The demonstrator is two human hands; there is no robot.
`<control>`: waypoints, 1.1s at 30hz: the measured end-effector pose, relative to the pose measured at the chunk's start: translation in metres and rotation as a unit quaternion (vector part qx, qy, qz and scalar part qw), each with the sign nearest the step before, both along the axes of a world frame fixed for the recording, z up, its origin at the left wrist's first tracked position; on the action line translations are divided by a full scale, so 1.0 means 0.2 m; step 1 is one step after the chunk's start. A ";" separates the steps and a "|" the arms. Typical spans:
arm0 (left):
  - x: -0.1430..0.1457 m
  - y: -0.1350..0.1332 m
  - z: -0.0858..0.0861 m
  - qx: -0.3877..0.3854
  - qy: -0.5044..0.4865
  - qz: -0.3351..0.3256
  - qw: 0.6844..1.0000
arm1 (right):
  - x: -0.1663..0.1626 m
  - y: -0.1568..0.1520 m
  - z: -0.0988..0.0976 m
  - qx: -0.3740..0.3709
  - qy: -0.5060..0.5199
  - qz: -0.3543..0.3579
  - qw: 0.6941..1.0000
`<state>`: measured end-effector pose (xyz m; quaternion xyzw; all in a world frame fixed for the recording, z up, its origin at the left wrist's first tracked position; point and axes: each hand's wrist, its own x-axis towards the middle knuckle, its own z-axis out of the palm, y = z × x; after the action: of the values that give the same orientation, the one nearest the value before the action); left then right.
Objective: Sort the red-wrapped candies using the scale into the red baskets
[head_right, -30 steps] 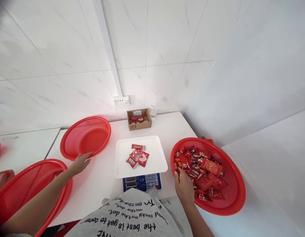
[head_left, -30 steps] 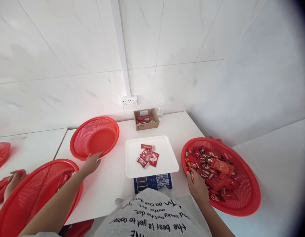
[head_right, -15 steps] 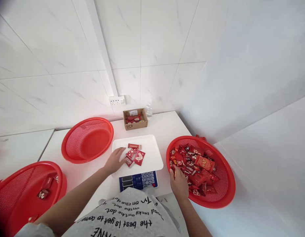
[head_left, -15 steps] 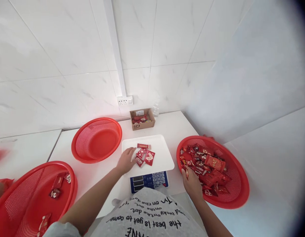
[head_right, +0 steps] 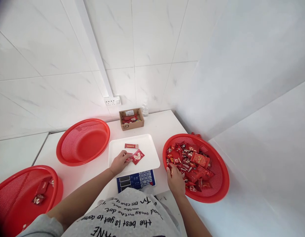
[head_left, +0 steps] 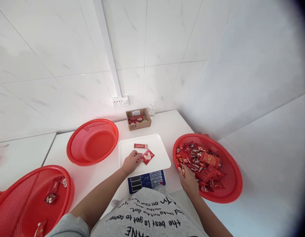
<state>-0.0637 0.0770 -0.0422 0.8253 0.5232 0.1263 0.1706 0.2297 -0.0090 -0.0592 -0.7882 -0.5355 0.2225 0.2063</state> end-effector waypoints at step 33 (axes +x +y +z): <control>0.17 0.11 0.05 0.031 0.084 -0.078 0.993 | -0.01 0.00 -0.01 0.009 -0.017 -0.003 1.000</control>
<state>-0.0293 0.0991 -0.0318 0.8760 0.4658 0.0594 0.1099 0.2276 -0.0089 -0.0604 -0.7915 -0.5385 0.2035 0.2053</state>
